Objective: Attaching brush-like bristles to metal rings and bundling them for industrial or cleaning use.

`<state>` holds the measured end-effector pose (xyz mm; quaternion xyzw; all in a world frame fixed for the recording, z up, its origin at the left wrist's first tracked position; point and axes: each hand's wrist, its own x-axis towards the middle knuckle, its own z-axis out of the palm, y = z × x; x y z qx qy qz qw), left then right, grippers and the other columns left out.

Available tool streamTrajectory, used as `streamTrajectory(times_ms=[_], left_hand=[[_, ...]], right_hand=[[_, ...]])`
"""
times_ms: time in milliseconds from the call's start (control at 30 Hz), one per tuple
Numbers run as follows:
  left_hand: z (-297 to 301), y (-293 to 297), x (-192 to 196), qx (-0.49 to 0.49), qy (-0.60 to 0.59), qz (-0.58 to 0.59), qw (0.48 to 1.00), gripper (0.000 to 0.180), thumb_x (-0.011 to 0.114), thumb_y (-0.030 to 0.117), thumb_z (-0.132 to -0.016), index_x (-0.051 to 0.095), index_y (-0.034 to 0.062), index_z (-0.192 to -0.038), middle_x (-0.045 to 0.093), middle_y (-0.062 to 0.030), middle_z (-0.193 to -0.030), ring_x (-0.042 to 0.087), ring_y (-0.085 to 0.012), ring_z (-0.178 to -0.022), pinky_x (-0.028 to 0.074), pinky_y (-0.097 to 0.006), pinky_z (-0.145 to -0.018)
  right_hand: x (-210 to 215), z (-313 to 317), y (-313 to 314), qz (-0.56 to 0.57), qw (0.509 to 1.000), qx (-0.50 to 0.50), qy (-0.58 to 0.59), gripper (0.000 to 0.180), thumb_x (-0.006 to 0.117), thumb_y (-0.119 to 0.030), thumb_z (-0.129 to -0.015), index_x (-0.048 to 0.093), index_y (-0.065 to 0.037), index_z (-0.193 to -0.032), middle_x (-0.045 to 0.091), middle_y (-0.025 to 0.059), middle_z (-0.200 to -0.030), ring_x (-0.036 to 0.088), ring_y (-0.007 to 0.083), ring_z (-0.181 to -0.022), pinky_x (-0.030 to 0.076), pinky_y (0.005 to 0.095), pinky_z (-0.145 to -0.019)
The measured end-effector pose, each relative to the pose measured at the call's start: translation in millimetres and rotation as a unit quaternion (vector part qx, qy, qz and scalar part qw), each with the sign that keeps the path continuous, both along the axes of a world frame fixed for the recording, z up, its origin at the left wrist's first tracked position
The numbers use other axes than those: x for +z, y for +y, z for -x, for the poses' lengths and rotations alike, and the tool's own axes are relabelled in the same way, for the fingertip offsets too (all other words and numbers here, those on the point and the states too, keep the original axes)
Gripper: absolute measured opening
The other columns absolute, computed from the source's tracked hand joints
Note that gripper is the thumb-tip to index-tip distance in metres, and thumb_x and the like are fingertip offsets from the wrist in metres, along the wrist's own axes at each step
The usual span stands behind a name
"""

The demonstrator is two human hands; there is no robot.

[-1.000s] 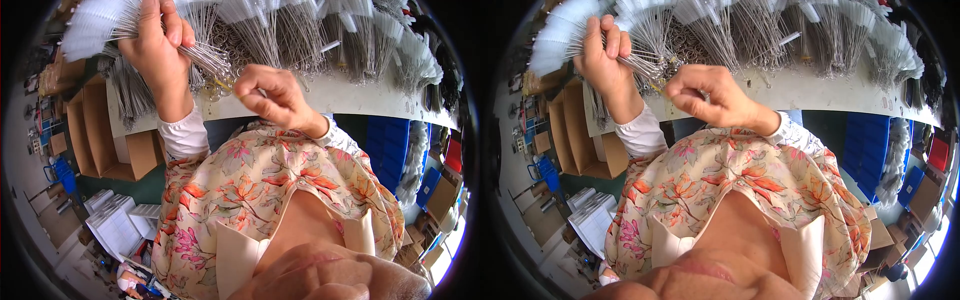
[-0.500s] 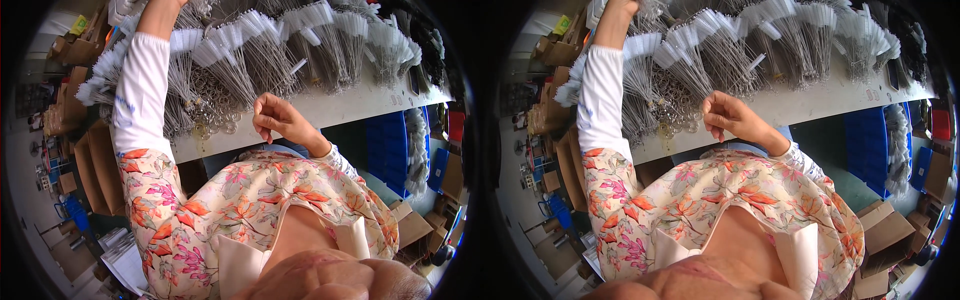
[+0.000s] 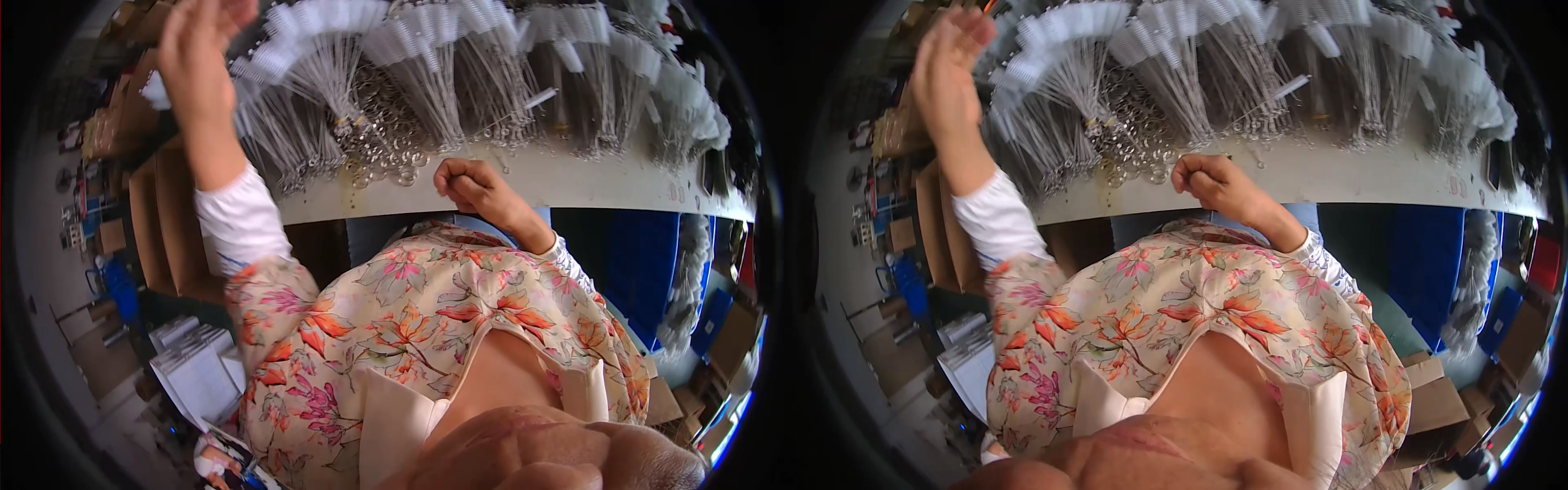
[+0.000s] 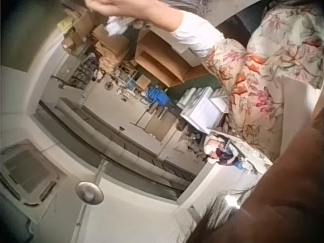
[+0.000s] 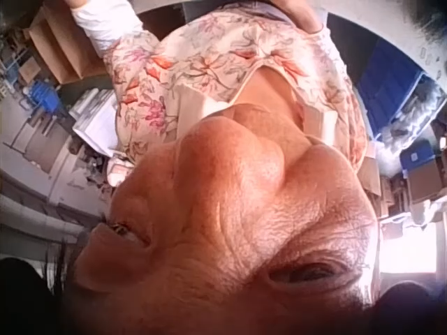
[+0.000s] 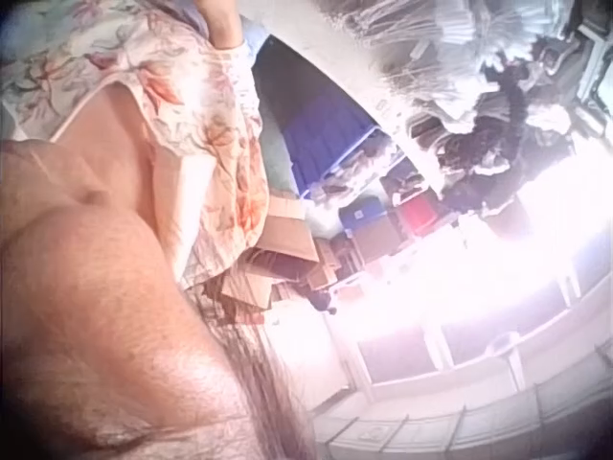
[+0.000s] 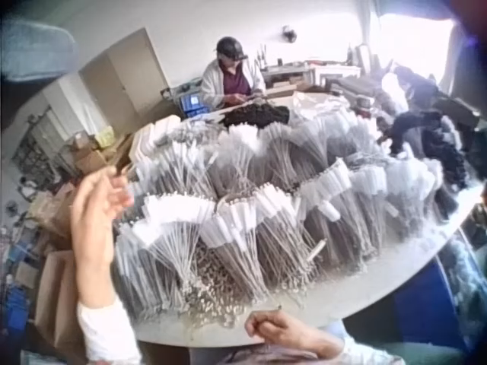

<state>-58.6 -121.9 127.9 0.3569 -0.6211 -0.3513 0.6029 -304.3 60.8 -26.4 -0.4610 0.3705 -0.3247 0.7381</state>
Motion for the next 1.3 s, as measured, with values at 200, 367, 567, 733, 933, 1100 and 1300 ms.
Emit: streamTrajectory(times_ms=[200,367,567,733,933,1100,1300], left_hand=[[-0.6,70.3,-120.7,0.19,-0.408,-0.115,0.886,0.058,0.074,0.048,-0.072,0.058,-0.0009,-0.099,0.064,-0.0095,-0.073,0.066,-0.0163,-0.069,0.052,-0.032,-0.061],[36.6,74.6,-149.2,0.236,-0.337,-0.097,0.906,0.099,0.082,0.033,-0.065,0.025,-0.0033,-0.138,0.056,-0.0105,-0.077,0.059,-0.0257,-0.064,0.051,-0.037,-0.063],[27.7,60.0,-150.4,0.306,-0.41,-0.057,0.857,0.109,0.077,0.013,-0.063,0.004,0.0067,-0.144,0.044,-0.0236,-0.11,0.056,-0.0378,-0.094,0.05,-0.04,-0.077],[7.8,59.3,-119.4,0.197,-0.38,-0.168,0.888,0.094,0.069,0.016,-0.067,0.015,0.0001,-0.143,0.065,-0.0116,-0.074,0.064,-0.0288,-0.068,0.051,-0.036,-0.07],[4.9,49.7,-88.3,0.163,-0.552,-0.077,0.814,0.076,0.067,0.011,-0.075,0.03,-0.002,-0.139,0.067,-0.0133,-0.079,0.066,-0.016,-0.06,0.052,-0.028,-0.058],[18.1,57.1,-81.2,0.089,-0.384,-0.205,0.896,0.071,0.063,0.007,-0.077,0.028,-0.0051,-0.138,0.067,-0.0144,-0.081,0.063,-0.0132,-0.058,0.051,-0.027,-0.05],[-21.9,57.5,-72.1,0.001,0.017,-0.188,0.982,0.072,0.06,0.006,-0.082,0.018,-0.0115,-0.138,0.064,-0.0191,-0.083,0.056,-0.0117,-0.059,0.042,-0.021,-0.043]], right_hand=[[1.6,-20.3,-7.3,-0.051,0.998,-0.032,-0.021,0.015,0.036,-0.009,-0.085,0.051,-0.005,-0.084,0.032,-0.0081,-0.06,0.026,0.0025,-0.05,0.021,0.0207,-0.045],[6.2,-23.7,-4.8,-0.089,0.995,-0.018,-0.046,0.012,0.039,-0.01,-0.085,0.05,-0.006,-0.084,0.03,-0.0089,-0.061,0.023,0.0016,-0.051,0.018,0.02,-0.045],[2.1,-21.8,0.7,-0.091,0.995,-0.012,-0.043,0.01,0.042,-0.01,-0.084,0.051,-0.006,-0.082,0.03,-0.0092,-0.06,0.022,0.0015,-0.05,0.018,0.0201,-0.044],[-1.1,-14.1,-1.8,-0.1,0.994,-0.02,-0.04,0.014,0.041,-0.01,-0.084,0.054,-0.005,-0.083,0.03,-0.0094,-0.06,0.023,0.0009,-0.05,0.018,0.0198,-0.045],[9.8,-36.5,-51.5,0.411,0.886,-0.087,0.199,0.014,0.048,-0.011,-0.083,0.059,-0.003,-0.087,0.059,0.0098,-0.067,0.061,0.0229,-0.06,0.046,0.0375,-0.056],[-3.6,-51.6,-120.8,0.531,0.7,-0.094,0.469,0.01,0.053,-0.01,-0.079,0.06,-0.005,-0.076,0.064,0.0141,-0.075,0.065,0.0318,-0.067,0.052,0.0415,-0.059],[-5.8,-42.5,-137.5,0.459,0.697,-0.109,0.541,0.014,0.049,-0.009,-0.078,0.061,-0.004,-0.075,0.065,0.0161,-0.074,0.065,0.034,-0.067,0.052,0.0427,-0.059]])
